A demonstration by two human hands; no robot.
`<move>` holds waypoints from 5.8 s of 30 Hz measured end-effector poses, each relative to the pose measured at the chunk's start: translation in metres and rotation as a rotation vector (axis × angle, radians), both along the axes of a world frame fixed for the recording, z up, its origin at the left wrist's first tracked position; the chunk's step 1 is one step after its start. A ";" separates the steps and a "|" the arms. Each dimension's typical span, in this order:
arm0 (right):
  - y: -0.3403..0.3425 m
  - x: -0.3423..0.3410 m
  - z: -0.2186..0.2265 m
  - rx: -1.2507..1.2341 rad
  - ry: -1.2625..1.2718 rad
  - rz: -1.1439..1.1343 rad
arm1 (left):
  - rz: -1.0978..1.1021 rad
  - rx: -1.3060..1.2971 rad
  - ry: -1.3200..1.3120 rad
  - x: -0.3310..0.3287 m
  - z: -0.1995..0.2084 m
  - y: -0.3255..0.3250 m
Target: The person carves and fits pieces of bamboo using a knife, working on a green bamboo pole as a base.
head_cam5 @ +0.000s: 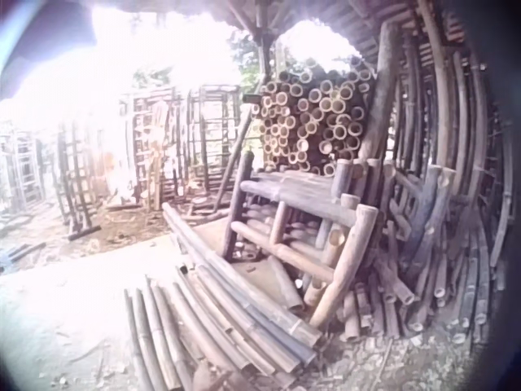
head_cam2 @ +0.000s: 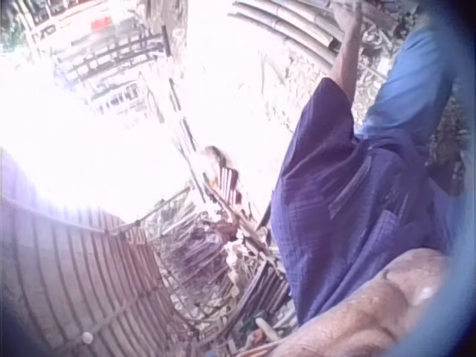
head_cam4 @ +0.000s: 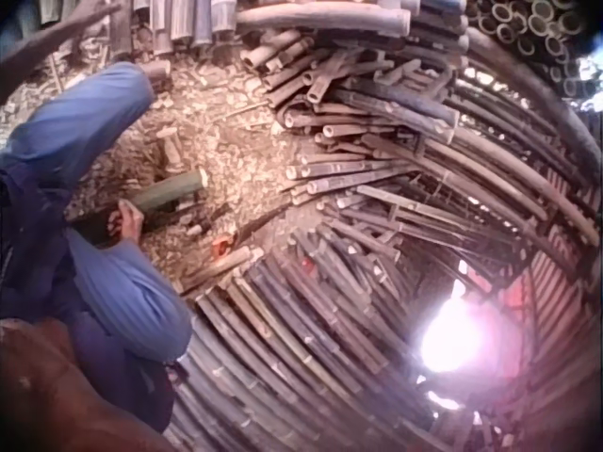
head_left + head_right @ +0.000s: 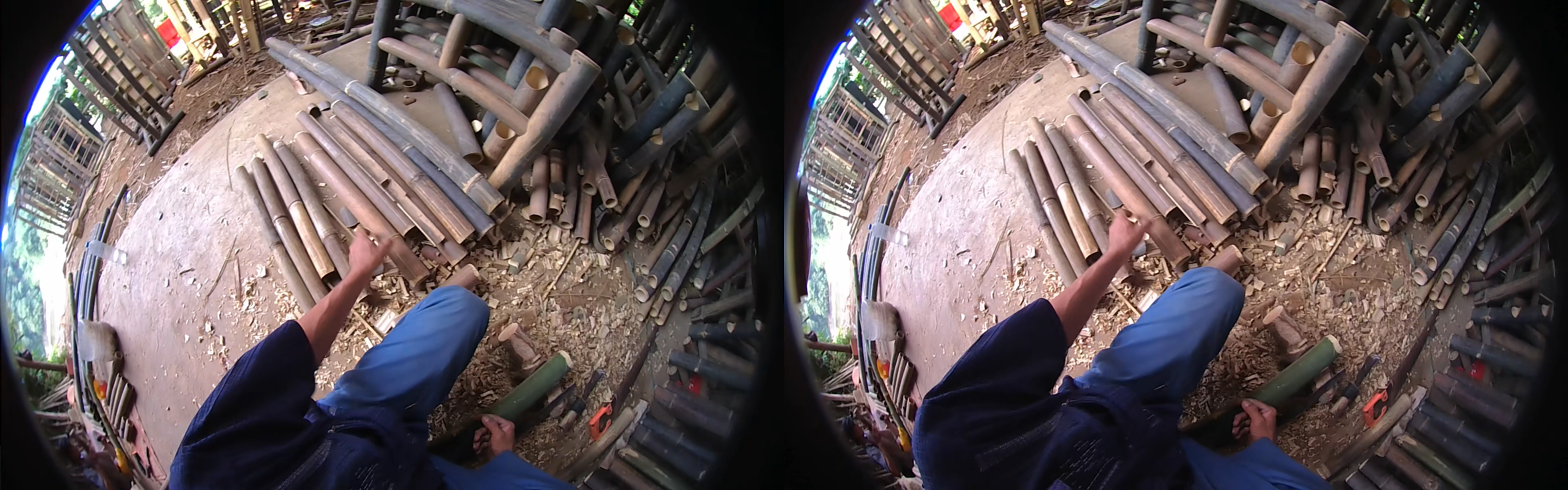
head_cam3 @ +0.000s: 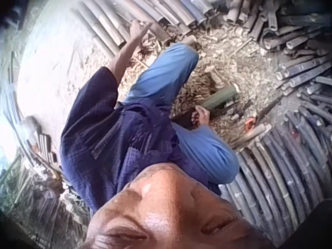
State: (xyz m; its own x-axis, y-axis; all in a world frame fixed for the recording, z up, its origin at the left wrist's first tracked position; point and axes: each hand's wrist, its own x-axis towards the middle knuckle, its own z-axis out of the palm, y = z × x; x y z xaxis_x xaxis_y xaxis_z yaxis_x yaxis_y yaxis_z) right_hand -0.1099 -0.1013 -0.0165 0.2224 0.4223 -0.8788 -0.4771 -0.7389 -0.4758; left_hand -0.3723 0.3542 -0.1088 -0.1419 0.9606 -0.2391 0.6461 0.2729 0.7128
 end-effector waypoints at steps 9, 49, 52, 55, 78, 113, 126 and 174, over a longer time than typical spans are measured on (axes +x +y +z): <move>-0.006 -0.003 -0.002 0.050 -0.006 -0.043 | 0.497 -0.148 -0.337 0.004 -0.037 0.040; -0.017 0.017 0.018 0.433 -0.312 -0.353 | -0.283 -0.603 -1.303 0.163 0.152 -0.082; 0.019 0.014 0.038 0.595 -0.434 0.060 | -0.468 -0.810 -1.291 0.168 0.154 -0.107; 0.042 -0.016 0.036 0.639 -0.072 0.106 | -0.668 -0.874 -1.396 0.194 0.156 -0.133; -0.039 0.040 -0.037 -0.085 -1.092 0.045 | -0.537 -0.426 -0.811 0.203 0.142 -0.089; -0.011 0.045 -0.019 0.091 -0.832 0.116 | 0.114 -0.103 -1.603 0.102 0.172 -0.014; -0.010 0.036 -0.025 0.136 -0.792 0.005 | 0.284 -0.071 -1.399 -0.009 0.116 0.054; -0.013 0.031 -0.031 0.077 -0.733 -0.128 | 0.231 0.108 0.218 -0.034 -0.014 0.066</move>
State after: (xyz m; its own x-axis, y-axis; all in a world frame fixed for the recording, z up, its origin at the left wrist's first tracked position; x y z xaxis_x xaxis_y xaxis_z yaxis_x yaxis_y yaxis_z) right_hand -0.0788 -0.1148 -0.0476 0.7911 0.4080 -0.4557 -0.0982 -0.6506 -0.7531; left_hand -0.4058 0.4198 -0.1225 -0.3957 0.9151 -0.0773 0.7162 0.3602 0.5978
